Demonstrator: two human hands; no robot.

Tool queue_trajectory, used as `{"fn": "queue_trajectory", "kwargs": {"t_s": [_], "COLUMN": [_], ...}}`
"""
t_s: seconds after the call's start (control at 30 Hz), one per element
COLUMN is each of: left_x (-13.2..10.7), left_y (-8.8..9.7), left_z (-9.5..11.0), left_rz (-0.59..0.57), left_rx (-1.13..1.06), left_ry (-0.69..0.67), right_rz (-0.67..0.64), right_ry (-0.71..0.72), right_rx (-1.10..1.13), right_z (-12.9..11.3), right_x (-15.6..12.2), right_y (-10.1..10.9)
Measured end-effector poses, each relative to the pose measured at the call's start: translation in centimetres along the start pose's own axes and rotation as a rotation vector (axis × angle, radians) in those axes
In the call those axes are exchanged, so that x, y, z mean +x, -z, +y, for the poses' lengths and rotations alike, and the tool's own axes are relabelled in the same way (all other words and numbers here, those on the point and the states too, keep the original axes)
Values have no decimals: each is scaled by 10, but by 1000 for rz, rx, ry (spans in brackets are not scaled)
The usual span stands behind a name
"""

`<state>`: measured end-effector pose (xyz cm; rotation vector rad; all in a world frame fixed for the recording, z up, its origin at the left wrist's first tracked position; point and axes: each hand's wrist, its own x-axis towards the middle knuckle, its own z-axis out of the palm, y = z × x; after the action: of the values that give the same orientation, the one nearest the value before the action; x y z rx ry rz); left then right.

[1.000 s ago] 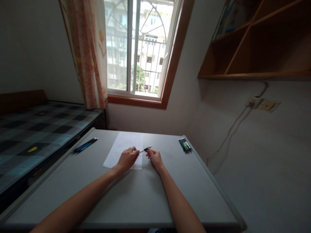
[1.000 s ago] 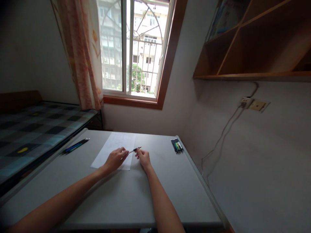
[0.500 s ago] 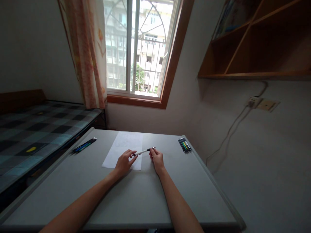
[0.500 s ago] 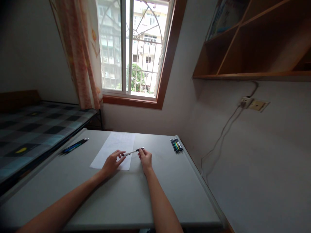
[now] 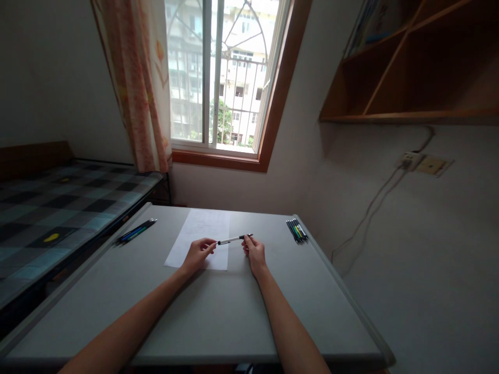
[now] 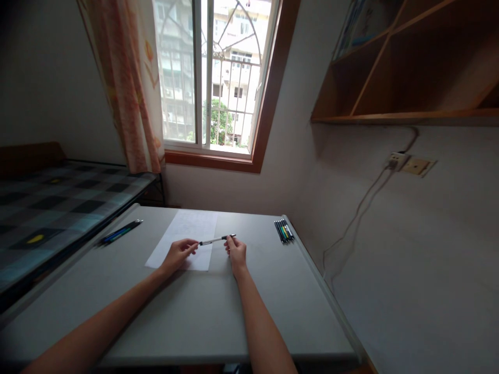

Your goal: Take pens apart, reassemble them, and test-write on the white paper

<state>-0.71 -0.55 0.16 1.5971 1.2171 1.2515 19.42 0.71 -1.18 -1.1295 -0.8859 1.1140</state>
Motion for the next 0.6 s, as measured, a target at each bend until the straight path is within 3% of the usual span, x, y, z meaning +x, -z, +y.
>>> {"fn": "queue_trajectory", "kwargs": {"t_s": [0.23,0.6], "left_x": [-1,2], "left_y": [1,1], "left_z": [4,-7], "left_rz": [59,85], "left_rx": [-8,-22], "left_ry": [-3,-10], "right_rz": [-18,-49], "right_ry": [11,3], "right_rx": [-20,-19], "right_z": [-1,-1], "right_x": [-1,-1], "right_y": [-1,-1]}}
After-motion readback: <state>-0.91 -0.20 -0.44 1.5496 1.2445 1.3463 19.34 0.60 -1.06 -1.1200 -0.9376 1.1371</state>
